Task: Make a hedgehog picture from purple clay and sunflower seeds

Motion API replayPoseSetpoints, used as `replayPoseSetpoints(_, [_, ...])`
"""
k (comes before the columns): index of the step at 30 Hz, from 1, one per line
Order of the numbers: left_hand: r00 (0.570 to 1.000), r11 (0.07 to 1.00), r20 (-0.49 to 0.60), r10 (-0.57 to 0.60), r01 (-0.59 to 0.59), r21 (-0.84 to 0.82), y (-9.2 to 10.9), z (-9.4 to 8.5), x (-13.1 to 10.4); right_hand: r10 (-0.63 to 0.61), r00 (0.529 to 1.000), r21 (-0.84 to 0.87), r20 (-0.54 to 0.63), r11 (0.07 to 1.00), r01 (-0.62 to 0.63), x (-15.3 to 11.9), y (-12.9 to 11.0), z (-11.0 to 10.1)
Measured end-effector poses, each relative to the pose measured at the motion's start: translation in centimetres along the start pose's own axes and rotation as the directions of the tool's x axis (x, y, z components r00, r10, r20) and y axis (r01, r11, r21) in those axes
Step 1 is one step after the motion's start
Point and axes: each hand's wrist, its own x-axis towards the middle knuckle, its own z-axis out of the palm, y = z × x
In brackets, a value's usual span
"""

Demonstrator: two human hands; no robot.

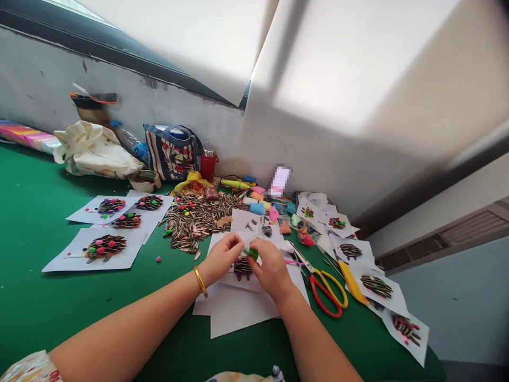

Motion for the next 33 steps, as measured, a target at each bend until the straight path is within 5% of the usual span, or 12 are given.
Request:
replayPoseSetpoints(8, [0.996,0.986,0.021,0.087,-0.089,0.144,-1.0,0.4,-0.3,0.017,1.0,0.098,0.0,0.995,-0.017,0.2,-0.9,0.3])
replayPoseSetpoints(17, [0.989,0.998,-0.138,0.049,-0.055,-0.039,-0.1,-0.7,0.2,0.198,0.977,0.23,-0.076,0.957,-0.176,-0.4,0.9,-0.2])
replayPoseSetpoints(23, [0.989,0.991,-0.064,0.13,-0.132,-0.023,-0.2,-0.8,0.0,0.232,0.971,0.277,-0.058,0.938,-0.208,-0.6,1.1,-0.3])
replayPoseSetpoints(29, [0.98,0.936,0.033,0.194,-0.195,0.294,-0.2,-1.2,0.0,0.162,0.983,0.296,-0.089,0.947,-0.129,-0.5,0.8,-0.6])
replayPoseSetpoints(33, [0.98,0.912,0.11,0.168,-0.197,0.36,-0.3,-1.4,0.1,0.136,0.986,0.309,-0.1,0.946,-0.099,-0.4,0.5,-0.4])
